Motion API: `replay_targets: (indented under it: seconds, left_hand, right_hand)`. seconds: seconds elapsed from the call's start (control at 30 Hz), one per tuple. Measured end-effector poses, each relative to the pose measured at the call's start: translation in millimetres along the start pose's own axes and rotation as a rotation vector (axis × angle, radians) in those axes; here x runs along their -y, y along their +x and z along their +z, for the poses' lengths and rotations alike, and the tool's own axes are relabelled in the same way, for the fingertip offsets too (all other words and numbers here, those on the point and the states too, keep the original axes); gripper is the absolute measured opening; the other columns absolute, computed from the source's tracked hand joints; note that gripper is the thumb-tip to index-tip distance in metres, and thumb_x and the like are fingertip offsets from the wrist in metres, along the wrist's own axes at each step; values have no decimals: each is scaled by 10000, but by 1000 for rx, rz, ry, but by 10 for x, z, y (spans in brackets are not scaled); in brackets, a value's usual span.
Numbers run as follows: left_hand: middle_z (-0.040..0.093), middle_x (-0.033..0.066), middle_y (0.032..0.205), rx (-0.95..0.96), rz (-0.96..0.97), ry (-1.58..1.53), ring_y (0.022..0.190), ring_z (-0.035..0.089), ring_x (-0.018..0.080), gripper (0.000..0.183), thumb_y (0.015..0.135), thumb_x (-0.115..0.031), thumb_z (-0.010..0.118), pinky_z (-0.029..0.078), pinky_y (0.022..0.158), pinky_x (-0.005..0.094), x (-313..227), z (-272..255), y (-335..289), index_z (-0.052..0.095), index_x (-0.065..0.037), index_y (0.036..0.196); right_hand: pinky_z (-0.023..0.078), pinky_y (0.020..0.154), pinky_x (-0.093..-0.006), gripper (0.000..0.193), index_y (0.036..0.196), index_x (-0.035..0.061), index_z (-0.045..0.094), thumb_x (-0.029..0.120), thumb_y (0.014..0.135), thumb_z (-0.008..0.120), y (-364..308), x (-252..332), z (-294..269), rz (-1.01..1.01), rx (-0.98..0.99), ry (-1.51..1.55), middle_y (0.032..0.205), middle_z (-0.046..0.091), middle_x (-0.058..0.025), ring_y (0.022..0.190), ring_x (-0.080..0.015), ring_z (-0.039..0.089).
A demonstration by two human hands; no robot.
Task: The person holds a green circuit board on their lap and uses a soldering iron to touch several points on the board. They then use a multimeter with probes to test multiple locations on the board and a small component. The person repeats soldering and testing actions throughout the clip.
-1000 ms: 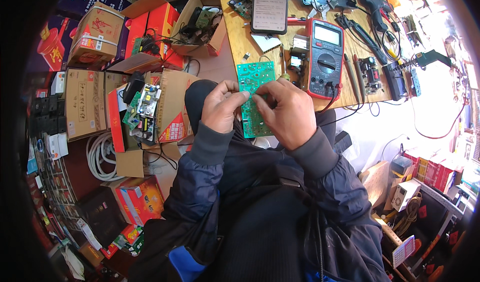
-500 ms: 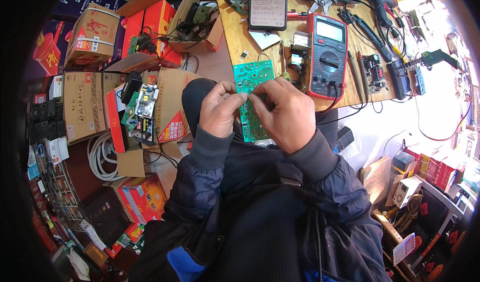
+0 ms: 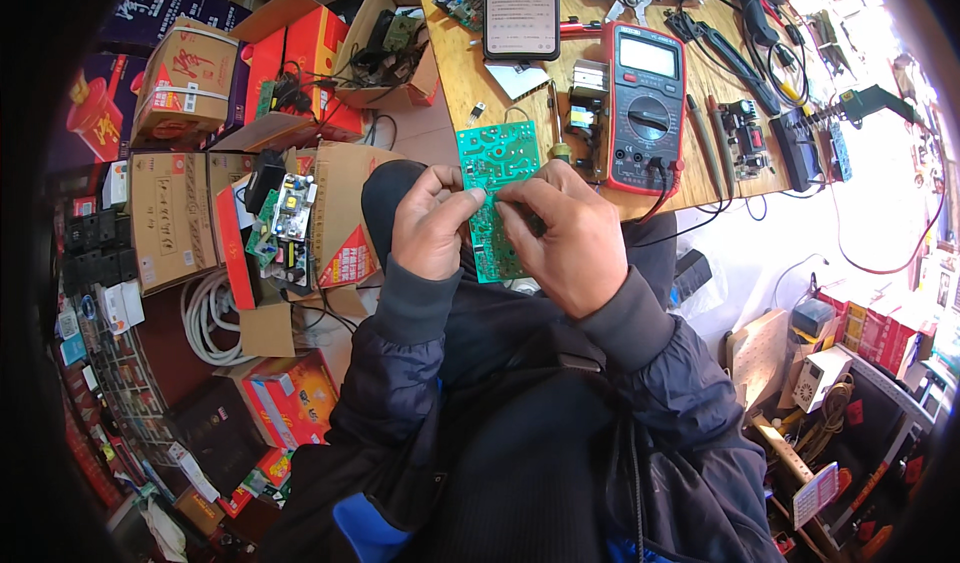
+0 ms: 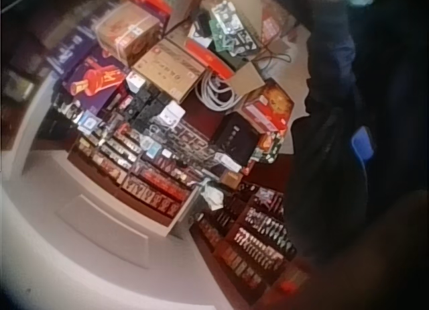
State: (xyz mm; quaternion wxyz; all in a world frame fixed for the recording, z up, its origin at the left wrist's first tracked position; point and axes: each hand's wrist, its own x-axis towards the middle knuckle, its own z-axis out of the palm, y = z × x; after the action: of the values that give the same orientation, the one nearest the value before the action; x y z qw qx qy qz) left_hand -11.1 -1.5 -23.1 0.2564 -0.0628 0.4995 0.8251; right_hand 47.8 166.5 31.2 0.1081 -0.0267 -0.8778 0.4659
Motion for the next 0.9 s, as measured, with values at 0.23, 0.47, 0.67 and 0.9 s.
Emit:
replay_targets:
  seconds: [0.23, 0.47, 0.67, 0.9]
  left_hand:
    - [703, 61, 1055, 19, -4, 31, 923, 665, 103, 166, 990, 30, 680, 534, 834, 266, -2, -35, 0, 603, 9, 1136]
    - [694, 34, 985, -12, 34, -6, 874, 638, 73, 127, 988, -5, 692, 517, 795, 247, 16, 10, 4, 613, -2, 1088]
    - [685, 54, 1041, 8, 13, -13, 925, 645, 103, 153, 980, 46, 668, 521, 850, 270, 22, -33, 28, 606, -1, 1112]
    - [685, 26, 982, -16, 42, -1, 879, 636, 73, 133, 987, -6, 692, 519, 803, 258, 27, 10, 15, 612, -7, 1093]
  right_hand:
    - [556, 688, -399, 132, 1022, 79, 789, 79, 891, 802, 22, -11, 24, -20, -13, -46, 869, 642, -114, 767, -307, 685]
    - [561, 681, -404, 127, 1008, 75, 779, 86, 885, 812, 37, -28, 61, -28, -40, -35, 876, 652, -107, 758, -308, 691]
    - [570, 694, -400, 124, 1002, 71, 773, 82, 885, 813, 37, -27, 62, -21, -39, -29, 897, 668, -105, 778, -312, 704]
    - [572, 698, -399, 117, 995, 73, 775, 89, 887, 815, 44, -24, 73, -22, -35, -36, 899, 670, -102, 780, -309, 707]
